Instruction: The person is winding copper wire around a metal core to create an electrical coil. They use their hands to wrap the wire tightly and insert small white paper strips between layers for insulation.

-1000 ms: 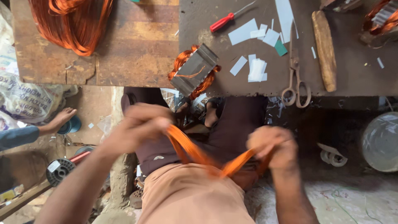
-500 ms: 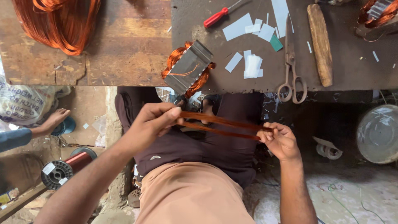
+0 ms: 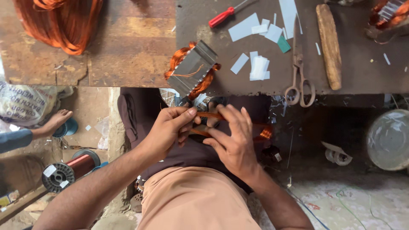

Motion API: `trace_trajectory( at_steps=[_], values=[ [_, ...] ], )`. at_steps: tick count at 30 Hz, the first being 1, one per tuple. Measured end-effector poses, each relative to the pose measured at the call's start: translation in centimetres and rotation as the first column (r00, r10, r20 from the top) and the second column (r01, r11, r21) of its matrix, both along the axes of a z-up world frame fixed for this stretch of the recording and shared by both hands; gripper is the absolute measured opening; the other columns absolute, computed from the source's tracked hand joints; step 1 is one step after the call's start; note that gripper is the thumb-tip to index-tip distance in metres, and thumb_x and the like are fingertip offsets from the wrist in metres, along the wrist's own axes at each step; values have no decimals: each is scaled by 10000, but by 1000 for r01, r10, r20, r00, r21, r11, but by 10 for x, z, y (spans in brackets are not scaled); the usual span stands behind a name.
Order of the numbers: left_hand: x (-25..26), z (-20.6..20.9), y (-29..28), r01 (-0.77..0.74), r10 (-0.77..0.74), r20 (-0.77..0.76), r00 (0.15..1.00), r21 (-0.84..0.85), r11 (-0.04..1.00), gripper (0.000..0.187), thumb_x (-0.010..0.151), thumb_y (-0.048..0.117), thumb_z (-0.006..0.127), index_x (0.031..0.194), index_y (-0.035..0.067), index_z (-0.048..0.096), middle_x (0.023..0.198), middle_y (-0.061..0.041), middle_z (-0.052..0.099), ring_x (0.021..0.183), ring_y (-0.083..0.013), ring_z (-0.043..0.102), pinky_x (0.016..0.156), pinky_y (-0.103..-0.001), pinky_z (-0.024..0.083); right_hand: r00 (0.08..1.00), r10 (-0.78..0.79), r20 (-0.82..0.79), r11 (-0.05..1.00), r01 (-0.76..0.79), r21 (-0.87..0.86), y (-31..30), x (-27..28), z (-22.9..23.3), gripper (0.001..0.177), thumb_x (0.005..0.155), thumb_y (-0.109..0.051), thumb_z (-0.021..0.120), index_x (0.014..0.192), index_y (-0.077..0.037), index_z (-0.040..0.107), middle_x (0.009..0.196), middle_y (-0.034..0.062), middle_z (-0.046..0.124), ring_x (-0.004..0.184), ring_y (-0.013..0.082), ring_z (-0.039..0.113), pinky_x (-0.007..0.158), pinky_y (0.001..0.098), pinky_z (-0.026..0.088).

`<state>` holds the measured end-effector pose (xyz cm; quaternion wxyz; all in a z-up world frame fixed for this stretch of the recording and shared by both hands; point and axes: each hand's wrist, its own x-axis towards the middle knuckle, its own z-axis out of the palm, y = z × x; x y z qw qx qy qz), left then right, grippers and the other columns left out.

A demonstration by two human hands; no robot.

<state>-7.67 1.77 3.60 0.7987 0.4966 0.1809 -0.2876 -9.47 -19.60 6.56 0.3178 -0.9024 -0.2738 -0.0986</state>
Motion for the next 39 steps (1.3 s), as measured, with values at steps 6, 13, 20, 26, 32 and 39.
trace_trajectory(
  at_steps=[6,13,20,26,32,39],
  values=[
    [3,31,3,-30,20,-106,994,-86,996,307,1000,269,624,931,-3,749,607,4,573,474,-110,540,431,-283,462,999,-21,-49,995,25,94,-8,-7,-22,192,778,-207,855,921,-97,789,1252,112,628,1256,324,562,1187,563,320],
    [9,117,54,-249,-262,851,455,404,880,107,965,119,707,996,33,763,719,3,704,582,-85,665,551,-276,495,989,-149,-17,972,150,180,-45,-14,-16,166,775,-117,833,909,-39,777,1186,118,624,1213,314,599,1221,551,349],
    [71,64,39,-577,-131,902,411,369,729,437,1104,314,676,1392,28,510,1086,-121,673,968,-179,665,853,-317,520,917,-400,-10,913,399,84,-60,-12,-25,131,864,-112,809,946,-16,771,1181,136,654,1200,321,599,1166,518,403],
    [72,30,-6,-463,-69,766,639,455,761,644,993,450,752,1415,61,460,1116,-105,674,940,-156,696,768,-283,545,927,-375,3,927,375,-3,-62,-13,-35,134,871,-151,814,926,-37,769,1153,121,654,1215,334,585,1154,523,388],
    [73,6,10,-481,93,871,483,175,859,548,1089,419,656,1401,21,446,1259,-140,565,1089,-168,695,920,-305,613,940,-338,48,939,340,-52,-56,-9,-33,126,864,-147,822,915,-46,766,1128,106,648,1209,318,590,1154,536,368],
    [108,0,78,-30,-191,472,861,421,906,199,998,116,725,1154,-5,747,815,-39,674,670,-94,592,548,-245,442,946,-226,230,961,256,-108,-18,32,-31,152,889,-149,845,962,-43,764,1147,117,632,1212,323,582,1036,504,372]
  ],
)
